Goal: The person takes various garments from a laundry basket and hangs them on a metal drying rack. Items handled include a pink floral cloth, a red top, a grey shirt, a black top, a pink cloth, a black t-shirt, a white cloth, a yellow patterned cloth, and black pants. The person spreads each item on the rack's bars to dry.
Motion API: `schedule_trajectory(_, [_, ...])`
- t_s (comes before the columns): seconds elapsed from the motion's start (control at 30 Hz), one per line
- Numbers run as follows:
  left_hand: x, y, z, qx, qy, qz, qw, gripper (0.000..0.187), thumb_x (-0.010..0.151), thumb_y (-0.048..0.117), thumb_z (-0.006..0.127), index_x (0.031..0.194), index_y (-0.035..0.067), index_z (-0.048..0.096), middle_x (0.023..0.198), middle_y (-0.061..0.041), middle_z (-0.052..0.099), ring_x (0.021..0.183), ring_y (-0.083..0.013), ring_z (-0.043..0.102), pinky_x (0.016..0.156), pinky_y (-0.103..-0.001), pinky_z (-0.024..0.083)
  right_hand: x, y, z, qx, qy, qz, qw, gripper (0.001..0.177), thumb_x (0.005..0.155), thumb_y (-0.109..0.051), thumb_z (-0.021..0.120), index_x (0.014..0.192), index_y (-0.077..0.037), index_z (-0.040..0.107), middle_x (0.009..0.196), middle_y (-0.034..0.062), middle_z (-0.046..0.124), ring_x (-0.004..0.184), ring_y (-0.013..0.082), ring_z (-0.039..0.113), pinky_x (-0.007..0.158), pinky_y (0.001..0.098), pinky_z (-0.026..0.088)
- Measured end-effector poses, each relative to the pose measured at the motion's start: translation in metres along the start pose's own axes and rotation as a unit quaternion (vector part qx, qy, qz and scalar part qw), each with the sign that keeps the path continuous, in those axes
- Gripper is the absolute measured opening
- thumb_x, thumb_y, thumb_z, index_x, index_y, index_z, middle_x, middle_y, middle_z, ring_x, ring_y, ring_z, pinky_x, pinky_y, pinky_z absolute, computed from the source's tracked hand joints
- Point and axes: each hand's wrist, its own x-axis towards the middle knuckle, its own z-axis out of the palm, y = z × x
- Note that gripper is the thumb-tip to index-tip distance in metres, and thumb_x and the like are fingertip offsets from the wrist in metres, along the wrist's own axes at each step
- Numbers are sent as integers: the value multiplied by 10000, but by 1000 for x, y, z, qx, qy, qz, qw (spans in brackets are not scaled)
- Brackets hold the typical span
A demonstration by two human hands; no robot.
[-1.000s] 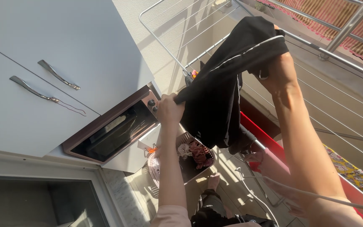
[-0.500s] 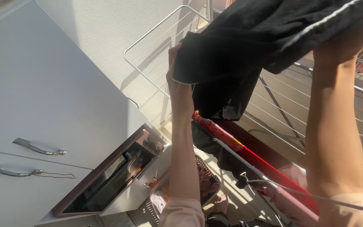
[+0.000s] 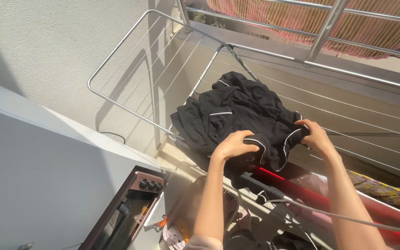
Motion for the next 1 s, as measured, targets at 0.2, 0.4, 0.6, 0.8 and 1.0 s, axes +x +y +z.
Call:
schedule_trajectory(0.2, [28, 19, -3, -79, 98, 123, 984, 580, 840, 377, 757, 1351, 121, 656, 1295, -173, 689, 1291, -383, 598, 1091, -461, 455, -77, -123, -17, 282, -131, -87, 946, 1028, 685, 47, 773, 1585, -184, 334, 1579, 210, 429, 1521, 432, 278, 1227, 631, 155])
schedule_trajectory(0.4, [55, -21, 7, 104, 70, 137, 983, 1010, 729, 96, 797, 1600, 234, 304, 1465, -119, 489, 1429, -341, 412, 1232, -626, 162, -58, -115, -14, 321, 43, -118, 939, 386, 908, 6, 577, 1278, -77, 646, 1232, 89, 602, 1198, 225, 489, 1090, 468, 372])
schedule_trajectory(0.6, [56, -71, -28, 228, 267, -70, 934, 461, 867, -14, 587, 1269, 208, 630, 1311, -58, 596, 1226, -281, 537, 1030, -505, 388, -46, -78, -39, 259, 22, -174, 950, 346, 882, 59, 668, 1184, -95, 736, 1063, 71, 683, 1019, 166, 582, 989, 370, 460])
schedule_trajectory(0.8, [61, -62, -34, 83, 228, -84, 966, 440, 876, 5, 568, 1257, 205, 659, 1201, -93, 673, 1044, -436, 707, 901, -536, 561, -4, 54, 92, 65, -210, 138, 966, 419, 937, -293, 664, 1331, -173, 739, 1386, 246, 678, 1397, 440, 522, 1156, 546, 376])
schedule_trajectory(1.0, [119, -90, 7, 303, -51, -140, 941, 737, 1040, 573, 203, 1336, 67, 649, 1366, -206, 664, 1370, -347, 550, 1194, -449, 262, 71, 208, 180, -128, -187, 174, 958, 627, 987, -481, 522, 1341, 3, 706, 1373, 289, 682, 1362, 451, 568, 1104, 641, 406])
